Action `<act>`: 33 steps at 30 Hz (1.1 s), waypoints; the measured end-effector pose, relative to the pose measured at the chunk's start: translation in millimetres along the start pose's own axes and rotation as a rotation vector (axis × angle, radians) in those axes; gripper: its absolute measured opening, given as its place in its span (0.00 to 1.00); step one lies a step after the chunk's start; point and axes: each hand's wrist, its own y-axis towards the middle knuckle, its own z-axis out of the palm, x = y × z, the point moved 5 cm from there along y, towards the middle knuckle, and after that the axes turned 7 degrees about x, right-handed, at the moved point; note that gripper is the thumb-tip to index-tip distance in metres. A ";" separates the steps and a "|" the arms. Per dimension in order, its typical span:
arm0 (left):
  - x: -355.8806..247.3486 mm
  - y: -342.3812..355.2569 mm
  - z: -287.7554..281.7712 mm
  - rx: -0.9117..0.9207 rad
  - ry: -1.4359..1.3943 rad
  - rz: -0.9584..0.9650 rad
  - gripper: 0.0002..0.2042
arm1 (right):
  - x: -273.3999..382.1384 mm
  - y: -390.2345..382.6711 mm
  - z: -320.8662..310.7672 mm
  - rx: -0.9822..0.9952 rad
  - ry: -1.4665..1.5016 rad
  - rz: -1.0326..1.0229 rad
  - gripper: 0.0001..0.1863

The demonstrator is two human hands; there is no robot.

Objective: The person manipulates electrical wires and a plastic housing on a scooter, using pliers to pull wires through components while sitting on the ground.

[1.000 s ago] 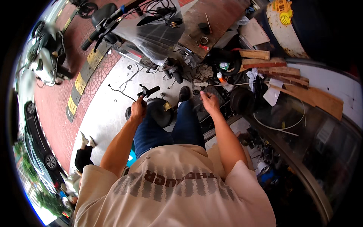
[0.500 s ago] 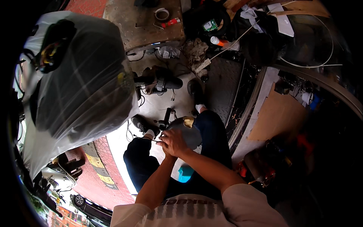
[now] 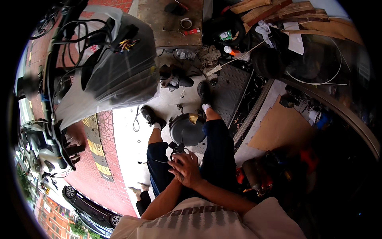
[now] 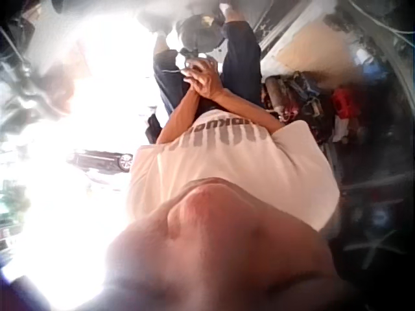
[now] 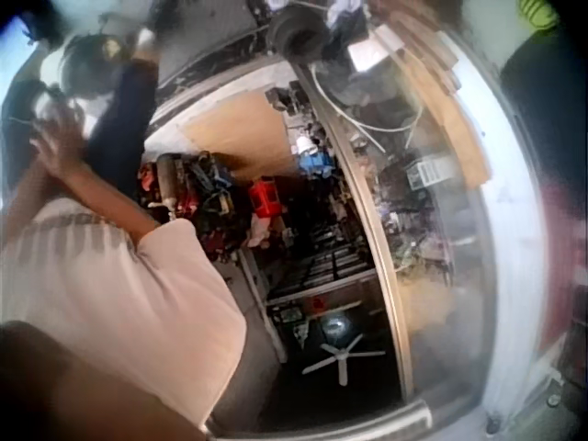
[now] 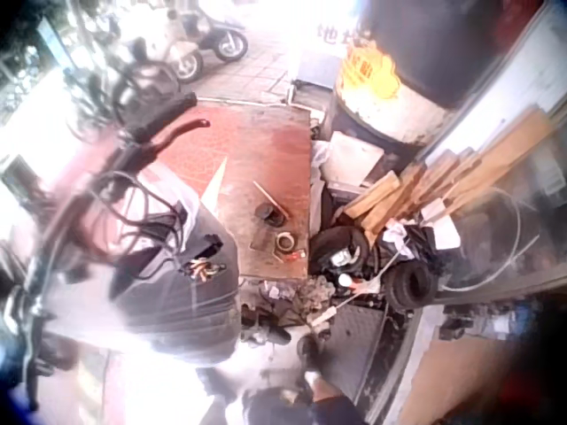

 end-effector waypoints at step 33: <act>-56.8 328.9 -18.4 0.281 0.048 0.389 0.19 | -284.7 171.3 46.8 -0.427 0.317 -0.426 0.18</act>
